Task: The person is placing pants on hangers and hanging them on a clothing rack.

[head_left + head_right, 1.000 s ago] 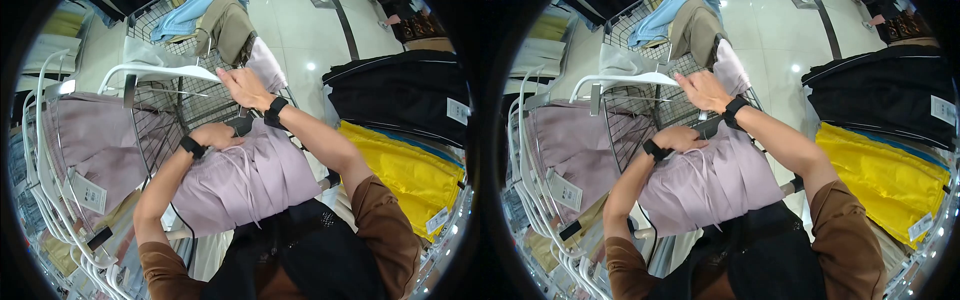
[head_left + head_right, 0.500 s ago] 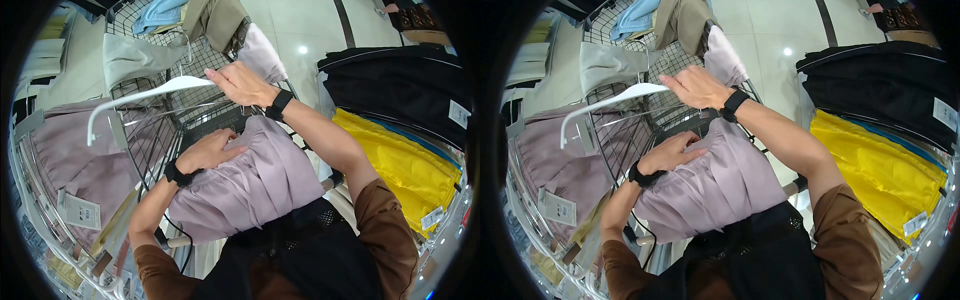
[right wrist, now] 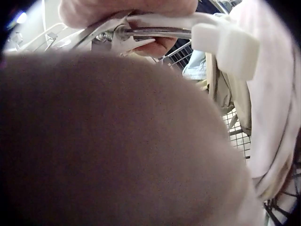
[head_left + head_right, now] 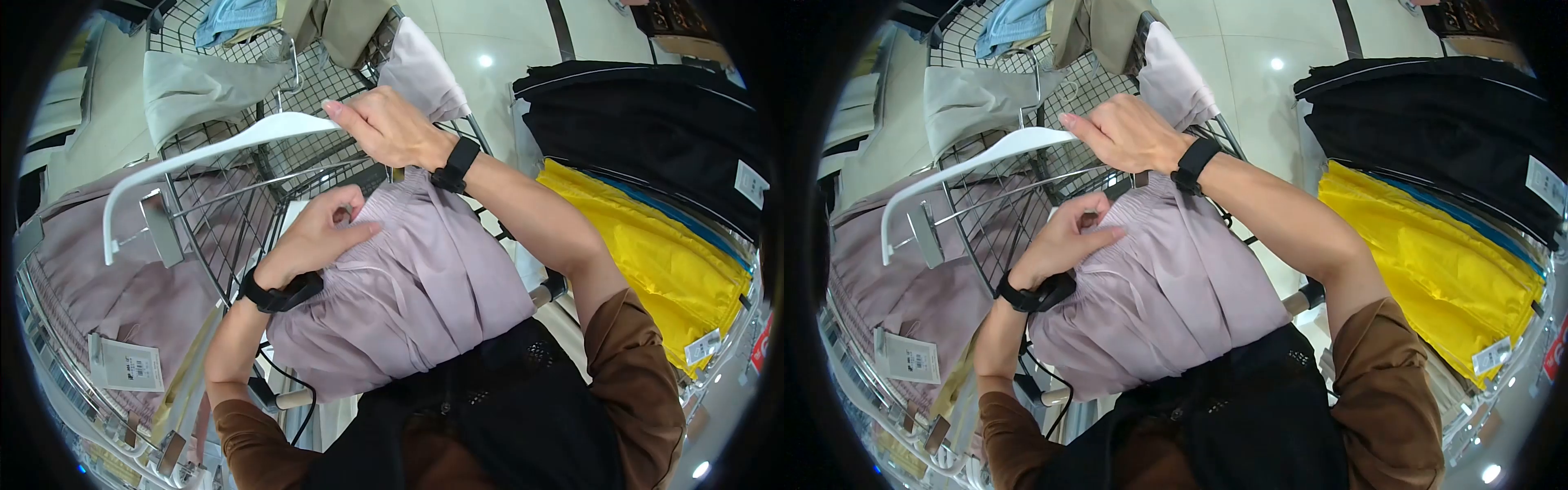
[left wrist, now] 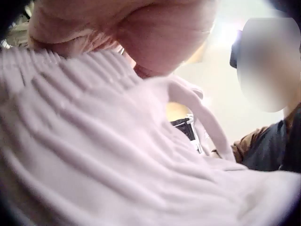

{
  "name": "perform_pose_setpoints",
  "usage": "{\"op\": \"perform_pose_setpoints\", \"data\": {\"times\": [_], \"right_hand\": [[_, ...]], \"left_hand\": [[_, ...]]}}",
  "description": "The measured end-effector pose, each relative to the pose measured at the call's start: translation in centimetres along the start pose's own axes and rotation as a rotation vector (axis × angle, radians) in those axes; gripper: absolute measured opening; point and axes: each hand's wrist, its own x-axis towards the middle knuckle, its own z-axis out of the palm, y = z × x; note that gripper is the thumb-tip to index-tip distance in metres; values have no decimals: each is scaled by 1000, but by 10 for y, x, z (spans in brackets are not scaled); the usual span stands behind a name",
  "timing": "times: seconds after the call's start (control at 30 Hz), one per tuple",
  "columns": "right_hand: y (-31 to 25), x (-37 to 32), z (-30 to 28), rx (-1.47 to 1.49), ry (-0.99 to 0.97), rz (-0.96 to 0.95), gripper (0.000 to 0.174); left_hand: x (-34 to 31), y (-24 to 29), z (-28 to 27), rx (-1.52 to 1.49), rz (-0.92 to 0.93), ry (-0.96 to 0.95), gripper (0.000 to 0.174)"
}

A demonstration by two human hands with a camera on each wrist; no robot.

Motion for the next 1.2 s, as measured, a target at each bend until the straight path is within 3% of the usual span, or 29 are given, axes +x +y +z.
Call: {"op": "perform_pose_setpoints", "data": {"times": [0.1,0.3,0.43,0.53,0.6,0.73,0.8,0.93,1.0,1.2], "right_hand": [[-3,-1,-3,21,9,25,61],[-1,0,-2,-7,63,-11,59],[-2,0,-2,-1,82,-70,57],[-1,-1,0,-30,46,-76,53],[-2,-2,0,-87,8,-86,51],[-2,-3,1,-64,28,-118,51],[-1,-2,1,-74,22,-103,50],[-1,-2,4,-65,71,-96,60],[-1,-2,5,-70,83,-113,59],[-1,-3,7,-94,65,-137,56]], "left_hand": [[-1,3,-3,-150,82,37,33],[-3,9,-2,-484,-60,10,26],[0,10,-1,-460,-77,84,24],[4,12,-6,-202,-100,48,35],[7,2,-9,-142,-163,-151,39],[4,1,-5,-61,-138,-121,34],[-1,4,-2,158,-31,49,39],[-6,2,2,402,63,80,42],[-4,8,3,603,-105,-143,56],[0,2,15,491,8,-170,69]]}}
